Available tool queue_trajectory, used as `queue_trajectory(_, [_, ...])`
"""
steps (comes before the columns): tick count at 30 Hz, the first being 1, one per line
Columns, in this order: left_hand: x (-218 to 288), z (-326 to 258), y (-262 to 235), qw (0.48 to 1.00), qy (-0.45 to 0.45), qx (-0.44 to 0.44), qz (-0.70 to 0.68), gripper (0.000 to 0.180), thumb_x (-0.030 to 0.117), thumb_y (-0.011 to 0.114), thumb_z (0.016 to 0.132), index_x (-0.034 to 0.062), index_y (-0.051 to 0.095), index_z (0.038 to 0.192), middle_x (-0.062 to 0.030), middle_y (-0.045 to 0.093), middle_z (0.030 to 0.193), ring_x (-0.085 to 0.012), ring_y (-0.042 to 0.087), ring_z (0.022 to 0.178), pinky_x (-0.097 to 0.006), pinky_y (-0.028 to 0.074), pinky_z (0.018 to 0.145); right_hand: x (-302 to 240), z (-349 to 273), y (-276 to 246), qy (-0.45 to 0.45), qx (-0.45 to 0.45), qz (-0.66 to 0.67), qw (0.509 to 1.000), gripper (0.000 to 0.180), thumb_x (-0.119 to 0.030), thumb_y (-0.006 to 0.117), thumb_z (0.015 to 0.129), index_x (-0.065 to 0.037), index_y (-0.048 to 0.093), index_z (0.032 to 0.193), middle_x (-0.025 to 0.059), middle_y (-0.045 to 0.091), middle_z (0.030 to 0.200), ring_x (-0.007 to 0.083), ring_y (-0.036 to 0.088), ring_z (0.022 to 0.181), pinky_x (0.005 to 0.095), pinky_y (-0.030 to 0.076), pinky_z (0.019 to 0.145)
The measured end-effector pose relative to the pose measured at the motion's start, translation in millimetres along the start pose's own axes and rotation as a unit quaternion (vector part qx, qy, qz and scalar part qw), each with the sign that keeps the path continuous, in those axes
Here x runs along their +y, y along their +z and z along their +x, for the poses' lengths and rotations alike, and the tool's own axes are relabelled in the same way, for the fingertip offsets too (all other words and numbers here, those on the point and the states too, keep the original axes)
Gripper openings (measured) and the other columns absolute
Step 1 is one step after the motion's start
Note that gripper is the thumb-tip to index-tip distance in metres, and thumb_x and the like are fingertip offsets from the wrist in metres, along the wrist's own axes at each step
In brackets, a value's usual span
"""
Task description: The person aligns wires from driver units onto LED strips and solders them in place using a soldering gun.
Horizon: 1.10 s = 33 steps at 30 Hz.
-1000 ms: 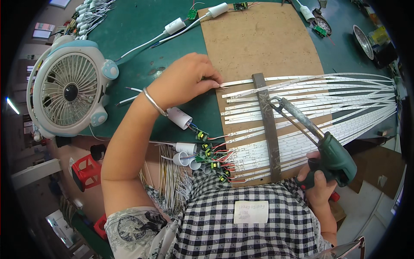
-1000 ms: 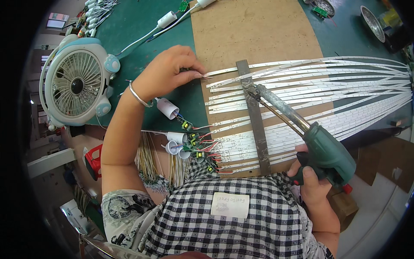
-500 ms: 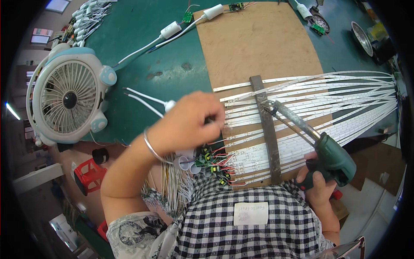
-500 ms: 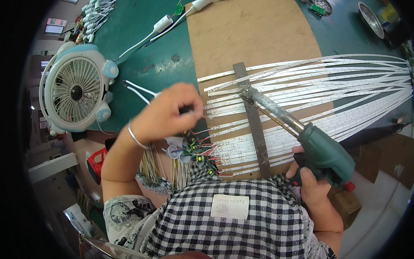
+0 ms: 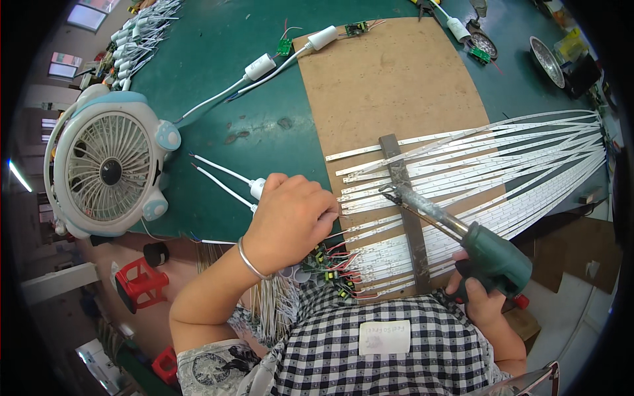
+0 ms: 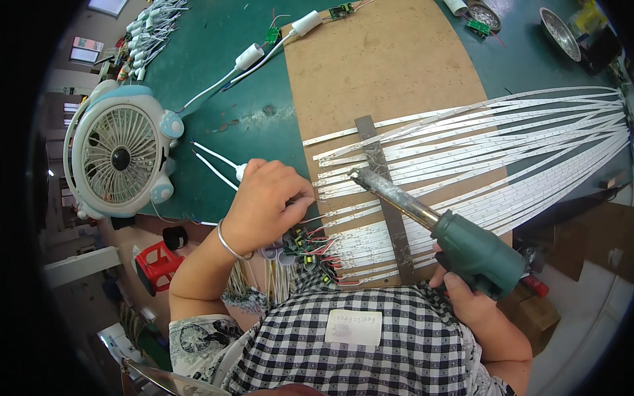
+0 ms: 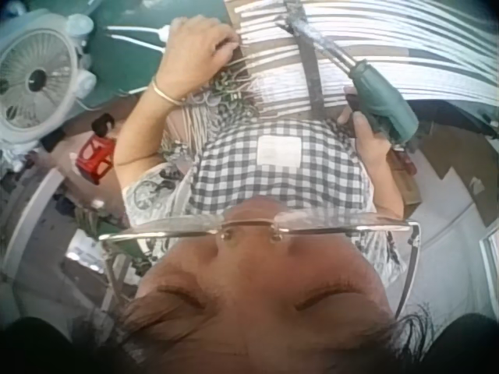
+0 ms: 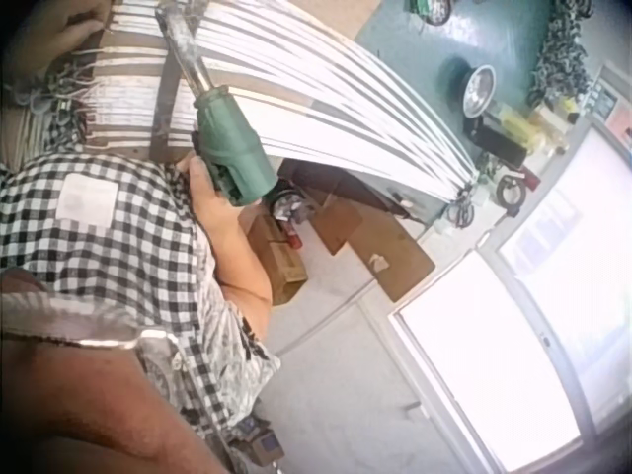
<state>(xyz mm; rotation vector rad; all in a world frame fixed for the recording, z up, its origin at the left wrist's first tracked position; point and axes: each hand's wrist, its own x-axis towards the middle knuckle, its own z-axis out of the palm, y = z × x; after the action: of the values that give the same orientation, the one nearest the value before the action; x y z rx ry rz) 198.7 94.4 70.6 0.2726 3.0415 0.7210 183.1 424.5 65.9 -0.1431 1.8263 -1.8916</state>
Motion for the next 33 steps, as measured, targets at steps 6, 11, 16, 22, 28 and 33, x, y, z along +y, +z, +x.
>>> queue_trajectory(6, [6,-3,4,0.998,-0.046,0.028,-0.011,0.008,0.009,0.065,0.067,0.0134,0.059,0.069,0.0017,0.054,0.066,-0.0191,0.052,0.071,-0.037,0.031,0.076,-6,-1,-2,0.027,-0.091,-0.065,0.993,0.051,-0.026,0.061,0.089,0.003,0.045,0.128,0.0134,0.062,0.101,0.0179,0.060,0.066,0.0290,0.050,0.064])
queue_trajectory(11, [10,-2,8,0.997,-0.055,0.058,-0.004,0.007,0.009,0.064,0.065,0.0138,0.058,0.068,0.0031,0.054,0.064,-0.0180,0.051,0.070,-0.038,0.030,0.078,-10,1,0,0.077,-0.124,-0.117,0.982,0.042,-0.026,0.058,0.092,0.001,0.051,0.123,0.0079,0.063,0.083,0.0155,0.059,0.072,0.0290,0.048,0.070])
queue_trajectory(16, [11,-1,11,0.996,-0.049,0.071,0.022,0.008,0.010,0.064,0.065,0.0140,0.058,0.067,0.0036,0.053,0.064,-0.0177,0.051,0.071,-0.038,0.030,0.079,-2,2,-4,-0.041,-0.160,-0.259,0.952,0.040,-0.030,0.057,0.094,0.001,0.052,0.119,0.0061,0.062,0.078,0.0152,0.059,0.075,0.0297,0.047,0.073])
queue_trajectory(22, [12,1,15,0.996,-0.038,0.077,0.039,0.010,0.010,0.065,0.064,0.0137,0.056,0.066,0.0035,0.054,0.065,-0.0178,0.051,0.073,-0.038,0.030,0.079,-5,11,-1,-0.085,-0.195,-0.281,0.936,0.034,-0.021,0.057,0.094,0.002,0.052,0.118,0.0072,0.061,0.079,0.0151,0.058,0.073,0.0297,0.049,0.069])
queue_trajectory(28, [11,1,17,0.994,-0.033,0.090,0.042,0.010,0.010,0.065,0.064,0.0131,0.056,0.065,0.0032,0.054,0.065,-0.0179,0.051,0.072,-0.038,0.030,0.078,-11,11,12,-0.054,-0.127,-0.268,0.954,0.027,-0.005,0.065,0.077,-0.002,0.066,0.103,0.0131,0.067,0.099,0.0294,0.065,0.085,0.0367,0.052,0.076])
queue_trajectory(33, [12,1,18,0.994,-0.029,0.090,0.046,0.010,0.010,0.065,0.064,0.0129,0.055,0.065,0.0031,0.053,0.065,-0.0181,0.051,0.072,-0.038,0.031,0.078,-9,10,12,-0.073,-0.131,-0.319,0.936,0.027,-0.006,0.066,0.077,-0.002,0.066,0.103,0.0127,0.067,0.100,0.0296,0.065,0.088,0.0379,0.051,0.080])
